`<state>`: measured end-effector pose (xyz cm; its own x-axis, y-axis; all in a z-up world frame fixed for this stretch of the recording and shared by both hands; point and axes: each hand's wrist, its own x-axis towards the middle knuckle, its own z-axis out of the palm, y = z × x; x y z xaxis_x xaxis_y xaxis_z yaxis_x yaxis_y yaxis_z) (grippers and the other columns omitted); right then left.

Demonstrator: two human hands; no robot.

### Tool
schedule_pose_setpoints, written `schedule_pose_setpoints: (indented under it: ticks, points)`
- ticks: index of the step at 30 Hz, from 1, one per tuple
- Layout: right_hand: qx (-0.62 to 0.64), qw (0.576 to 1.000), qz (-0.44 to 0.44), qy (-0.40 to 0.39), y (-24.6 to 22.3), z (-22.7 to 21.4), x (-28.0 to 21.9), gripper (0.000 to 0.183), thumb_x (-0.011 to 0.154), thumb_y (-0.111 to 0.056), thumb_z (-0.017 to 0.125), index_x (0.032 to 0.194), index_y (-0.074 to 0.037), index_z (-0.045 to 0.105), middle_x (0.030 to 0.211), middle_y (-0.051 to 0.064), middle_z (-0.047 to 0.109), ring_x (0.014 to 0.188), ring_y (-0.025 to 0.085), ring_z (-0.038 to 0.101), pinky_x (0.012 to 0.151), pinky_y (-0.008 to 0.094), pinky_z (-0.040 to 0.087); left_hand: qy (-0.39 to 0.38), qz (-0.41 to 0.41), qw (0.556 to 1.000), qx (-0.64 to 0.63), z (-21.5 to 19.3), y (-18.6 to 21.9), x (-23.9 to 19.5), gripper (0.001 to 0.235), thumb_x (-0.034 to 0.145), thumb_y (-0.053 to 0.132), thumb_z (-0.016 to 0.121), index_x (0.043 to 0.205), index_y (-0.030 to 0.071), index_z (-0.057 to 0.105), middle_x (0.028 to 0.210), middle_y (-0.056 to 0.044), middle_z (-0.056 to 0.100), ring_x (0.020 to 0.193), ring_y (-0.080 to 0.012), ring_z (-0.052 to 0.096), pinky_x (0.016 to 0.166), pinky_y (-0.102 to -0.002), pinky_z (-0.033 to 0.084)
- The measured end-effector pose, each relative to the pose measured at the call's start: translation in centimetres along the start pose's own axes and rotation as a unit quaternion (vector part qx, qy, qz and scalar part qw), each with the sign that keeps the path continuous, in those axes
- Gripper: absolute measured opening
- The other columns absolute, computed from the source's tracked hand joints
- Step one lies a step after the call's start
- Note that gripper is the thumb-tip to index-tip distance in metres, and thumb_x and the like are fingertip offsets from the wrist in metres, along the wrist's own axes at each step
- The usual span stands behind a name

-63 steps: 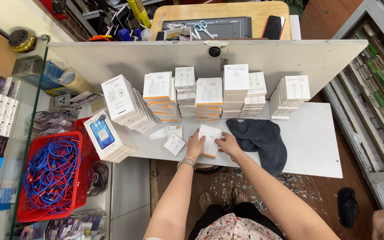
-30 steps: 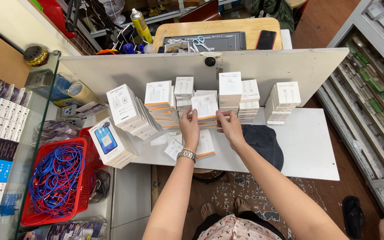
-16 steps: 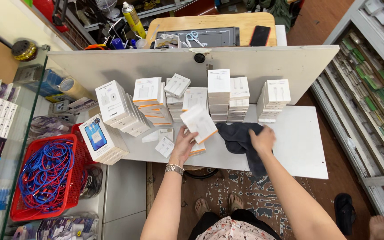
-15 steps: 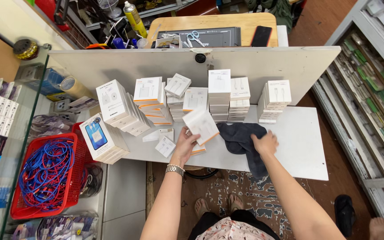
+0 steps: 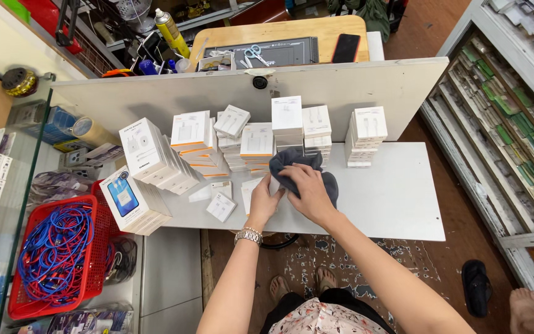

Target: The person picks up small white boxes from a counter, wipes them with a dark cloth, and places them onto a glass shelf. The person repeats this process for multiple boxes, stacking them neatly on the shelf.

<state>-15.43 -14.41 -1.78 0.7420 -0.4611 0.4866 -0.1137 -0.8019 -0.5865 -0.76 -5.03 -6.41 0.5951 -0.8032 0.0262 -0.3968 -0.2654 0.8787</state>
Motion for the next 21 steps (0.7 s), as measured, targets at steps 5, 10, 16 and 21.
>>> schedule_pose_setpoints:
  ticks: [5,10,16,21]
  points:
    - [-0.102,0.995,-0.016,-0.016,0.1,-1.1,0.8,0.056,0.07,0.001,0.069,0.123,-0.017,0.067,0.123,0.011,0.063,0.121,0.033,0.051,0.111,0.052,0.033,0.01,0.039,0.998,0.042,-1.0,0.8,-0.7,0.052,0.08,0.012,0.076,0.13,0.004,0.063,0.11,-0.022,0.073,0.105,-0.0383,0.069,0.088,-0.042,0.053]
    - [-0.063,0.995,0.082,0.016,1.5,-1.3,1.2,0.048,0.079,0.003,0.065,0.122,-0.017,0.072,0.122,0.011,0.062,0.119,0.034,0.052,0.104,0.045,0.044,0.022,0.042,0.999,-0.013,-2.0,0.5,-1.1,0.049,0.084,0.016,0.075,0.129,0.002,0.061,0.112,-0.022,0.073,0.105,-0.0352,0.072,0.09,-0.04,0.055]
    - [-0.09,0.996,-0.003,0.009,0.4,-0.4,1.4,0.047,0.074,0.001,0.068,0.117,-0.016,0.074,0.118,0.012,0.062,0.116,0.035,0.053,0.098,0.048,0.042,0.027,0.023,0.999,0.034,-2.0,0.6,-0.5,0.052,0.082,0.016,0.075,0.132,0.005,0.064,0.113,-0.021,0.074,0.105,-0.036,0.07,0.088,-0.041,0.054]
    - [-0.071,0.994,0.073,0.037,0.4,-1.6,2.2,0.045,0.075,0.004,0.066,0.115,-0.014,0.074,0.119,0.01,0.062,0.115,0.034,0.053,0.103,0.047,0.042,0.005,0.037,0.999,0.036,-2.2,0.9,-0.6,0.053,0.08,0.015,0.077,0.13,0.003,0.061,0.112,-0.022,0.072,0.107,-0.0375,0.069,0.09,-0.042,0.054]
